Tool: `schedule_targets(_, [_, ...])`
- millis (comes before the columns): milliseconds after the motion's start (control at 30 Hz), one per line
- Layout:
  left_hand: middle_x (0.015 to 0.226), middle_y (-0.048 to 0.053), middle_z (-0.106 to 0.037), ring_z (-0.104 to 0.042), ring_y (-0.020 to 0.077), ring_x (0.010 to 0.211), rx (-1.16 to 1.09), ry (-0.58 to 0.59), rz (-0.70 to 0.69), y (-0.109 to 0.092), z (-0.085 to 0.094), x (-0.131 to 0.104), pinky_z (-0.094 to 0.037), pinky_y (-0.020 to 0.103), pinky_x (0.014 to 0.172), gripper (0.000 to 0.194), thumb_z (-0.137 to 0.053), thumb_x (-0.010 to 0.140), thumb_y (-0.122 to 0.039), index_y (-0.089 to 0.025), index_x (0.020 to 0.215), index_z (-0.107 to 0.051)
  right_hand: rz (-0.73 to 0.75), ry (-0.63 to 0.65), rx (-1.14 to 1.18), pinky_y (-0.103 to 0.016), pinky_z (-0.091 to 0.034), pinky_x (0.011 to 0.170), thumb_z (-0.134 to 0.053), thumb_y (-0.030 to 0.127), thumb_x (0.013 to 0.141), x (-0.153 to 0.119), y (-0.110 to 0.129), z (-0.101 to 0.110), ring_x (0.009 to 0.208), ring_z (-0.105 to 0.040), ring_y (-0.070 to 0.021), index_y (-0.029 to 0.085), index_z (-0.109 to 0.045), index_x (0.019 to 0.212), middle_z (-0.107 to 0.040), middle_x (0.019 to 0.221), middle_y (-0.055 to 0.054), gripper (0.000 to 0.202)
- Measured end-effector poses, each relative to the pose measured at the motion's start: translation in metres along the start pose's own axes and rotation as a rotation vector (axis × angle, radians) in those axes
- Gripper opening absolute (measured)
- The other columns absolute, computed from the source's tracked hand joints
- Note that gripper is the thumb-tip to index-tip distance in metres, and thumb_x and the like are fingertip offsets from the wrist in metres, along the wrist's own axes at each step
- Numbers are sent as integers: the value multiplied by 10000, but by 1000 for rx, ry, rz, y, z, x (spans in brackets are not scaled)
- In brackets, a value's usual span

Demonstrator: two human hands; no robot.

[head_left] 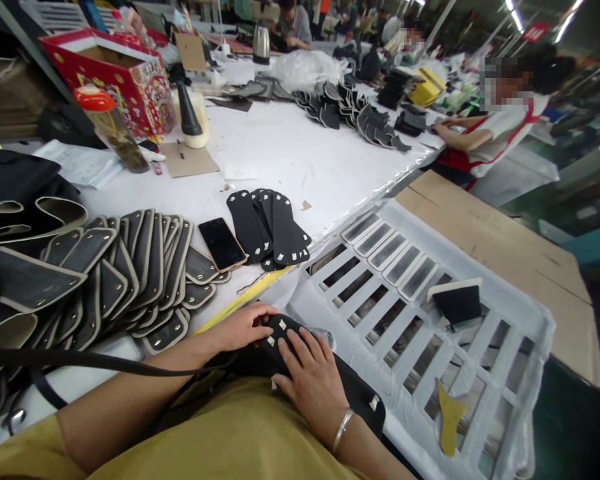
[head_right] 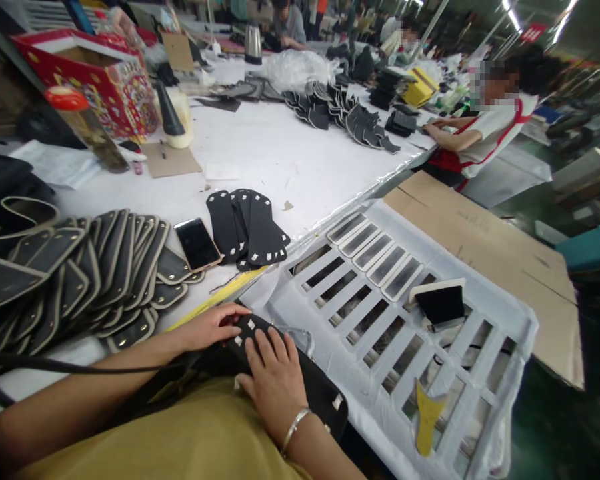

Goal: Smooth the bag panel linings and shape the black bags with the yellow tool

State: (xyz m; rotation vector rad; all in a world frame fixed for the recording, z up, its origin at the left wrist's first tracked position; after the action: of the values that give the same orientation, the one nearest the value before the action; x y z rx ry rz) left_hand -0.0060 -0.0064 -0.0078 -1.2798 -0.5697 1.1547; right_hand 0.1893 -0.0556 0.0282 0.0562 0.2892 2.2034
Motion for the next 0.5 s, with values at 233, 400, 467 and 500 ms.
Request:
schedule_targets(233, [1052,65,-556,-532,202,952,171,-35,-104,2,4,-6,-436,335,887,403,-580,804,-296,-208,1197,-570,77,6,-21,-502,-168,1102,-486,479,882,-12,4,5,1324,-287,-261,233,-482,1295,-478,1361,-51,481])
schedule_targets(400, [1093,68,-573,-517,210,1048,207,-71,-156,8,2,-5,-385,358,973,379,-543,839,-303,-212,1206,-571,118,-7,-73,-485,-173,1101,-504,486,873,-34,-10,6,1336,-263,-260,235,-476,1297,-476,1365,-32,493])
schedule_targets(467, [1107,70,-578,-515,213,1064,209,-100,-165,8,0,-5,-378,364,987,377,-531,843,-303,-210,1205,-575,127,-32,-110,-485,-175,1094,-499,497,872,-47,-17,5,1330,-274,-268,240,-483,1291,-480,1361,-31,492])
schedule_targets(500, [1113,71,-579,-519,214,1061,203,-109,-165,8,-1,-5,-384,364,984,378,-529,840,-306,-207,1202,-578,128,-46,-129,-484,-175,1091,-494,505,871,-54,-20,5,1326,-281,-272,244,-487,1287,-480,1361,-30,491])
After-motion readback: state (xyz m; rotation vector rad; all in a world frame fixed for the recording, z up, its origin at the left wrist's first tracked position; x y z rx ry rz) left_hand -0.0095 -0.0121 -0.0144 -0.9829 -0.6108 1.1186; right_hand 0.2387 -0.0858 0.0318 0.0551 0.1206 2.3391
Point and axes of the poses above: each hand's wrist, its own x-axis towards the middle knuckle, its own z-axis out of the back of the hand, y = z × x, the point moved 1 cm from there along x, towards the middle knuckle
